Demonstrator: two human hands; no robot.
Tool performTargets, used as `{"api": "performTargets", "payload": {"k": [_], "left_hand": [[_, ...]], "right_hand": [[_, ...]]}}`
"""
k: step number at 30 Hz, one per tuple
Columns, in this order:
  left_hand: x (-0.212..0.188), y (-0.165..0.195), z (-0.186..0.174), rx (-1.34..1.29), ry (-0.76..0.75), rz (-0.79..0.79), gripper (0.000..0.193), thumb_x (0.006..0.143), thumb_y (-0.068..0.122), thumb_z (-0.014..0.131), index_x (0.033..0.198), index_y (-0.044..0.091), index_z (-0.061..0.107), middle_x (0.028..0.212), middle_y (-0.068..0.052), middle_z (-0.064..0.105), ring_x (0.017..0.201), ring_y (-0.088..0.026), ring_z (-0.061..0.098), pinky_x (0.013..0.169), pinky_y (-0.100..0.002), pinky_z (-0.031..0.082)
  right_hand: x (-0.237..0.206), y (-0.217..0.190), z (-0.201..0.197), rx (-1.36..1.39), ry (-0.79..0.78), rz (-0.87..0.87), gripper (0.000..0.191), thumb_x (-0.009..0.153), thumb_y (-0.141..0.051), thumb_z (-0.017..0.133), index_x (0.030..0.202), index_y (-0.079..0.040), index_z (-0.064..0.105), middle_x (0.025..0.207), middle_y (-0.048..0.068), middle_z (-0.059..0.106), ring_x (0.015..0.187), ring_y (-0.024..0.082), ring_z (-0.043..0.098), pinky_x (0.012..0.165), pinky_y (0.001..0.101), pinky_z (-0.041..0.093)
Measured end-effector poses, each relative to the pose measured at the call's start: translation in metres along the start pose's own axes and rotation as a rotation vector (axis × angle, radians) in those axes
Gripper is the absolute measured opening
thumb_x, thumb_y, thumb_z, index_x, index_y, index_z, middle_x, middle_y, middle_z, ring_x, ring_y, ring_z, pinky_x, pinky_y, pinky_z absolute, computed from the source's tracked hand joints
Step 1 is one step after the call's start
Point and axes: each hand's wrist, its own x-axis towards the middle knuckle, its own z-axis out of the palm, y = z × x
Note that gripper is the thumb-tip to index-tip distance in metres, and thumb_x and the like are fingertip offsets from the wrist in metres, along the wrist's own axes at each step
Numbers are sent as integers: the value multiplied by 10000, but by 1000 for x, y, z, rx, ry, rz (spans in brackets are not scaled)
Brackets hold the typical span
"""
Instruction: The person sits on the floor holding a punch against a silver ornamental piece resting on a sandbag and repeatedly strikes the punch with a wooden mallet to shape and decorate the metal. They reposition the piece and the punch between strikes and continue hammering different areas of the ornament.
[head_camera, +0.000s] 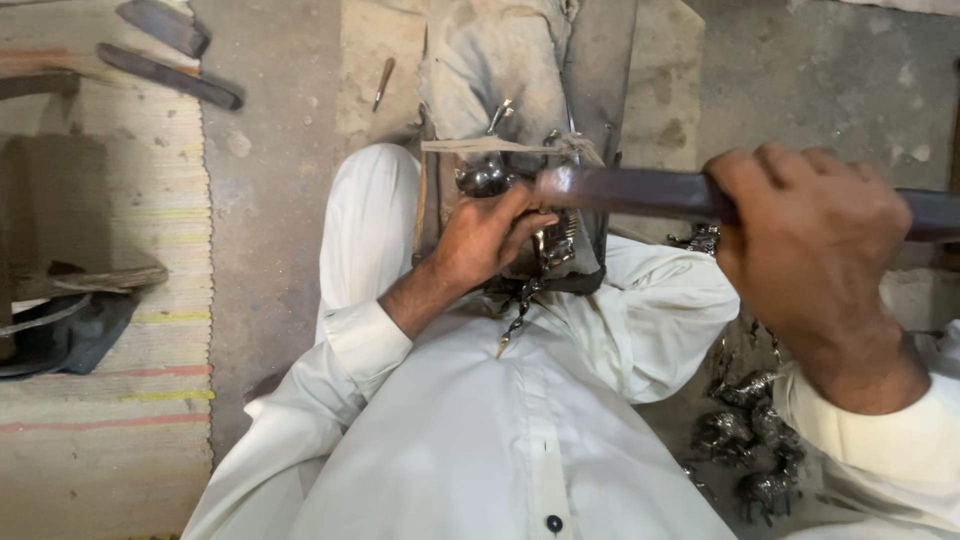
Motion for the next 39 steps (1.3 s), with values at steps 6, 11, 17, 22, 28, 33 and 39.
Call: {"api": "performTargets", "payload": {"k": [6,11,17,22,28,33,39], "left_hand": [[1,-1,-3,70,-80,73,236,933,54,806,1076,30,621,991,-116,751,881,-288,760,708,-391,587],[8,-1,-7,-1,-162,96,395,818,-72,712,1191,28,628,1084,-105,768,989,-261,775,782,-365,607],[17,-4,-10,-55,-233,152,509,807,-71,676,1297,53,624,1084,-99,769,981,-235,787,795,-357,614],[17,-5,-10,38,-269,167,504,833,-48,694,1317,76,626,1081,-98,777,955,-266,770,786,-369,610],[13,-8,-15,24,-290,187,551,803,-64,679,1332,57,590,1125,-94,764,1012,-258,766,821,-376,615],[7,-11,-18,-35,-242,165,596,781,-143,591,1355,16,562,1183,-108,753,1099,-220,769,850,-355,627],[1,-12,-14,46,-210,215,454,805,-93,661,1235,51,636,1018,-115,741,887,-304,748,749,-410,594]], "right_hand": [[-14,5,7,-24,4,-3,240,802,-58,794,1027,-104,724,846,83,675,774,298,670,686,402,492],[-29,11,15,13,10,49,245,835,-80,783,1065,-106,701,943,89,694,850,309,675,746,392,506],[-43,17,28,182,-21,209,236,895,-107,787,1099,-80,673,901,87,664,808,281,671,742,376,519],[-51,19,37,82,59,113,322,814,-50,800,1117,-99,700,972,91,694,897,300,691,767,370,528],[-54,20,39,20,59,95,404,679,-25,816,1063,-81,703,975,119,710,898,334,702,746,407,530],[-48,22,33,299,115,268,265,900,-53,748,1145,-64,648,1043,101,681,923,246,683,812,319,528],[-30,19,19,-71,54,-75,262,752,-60,811,999,-86,730,804,80,669,719,263,659,656,370,491]]}}
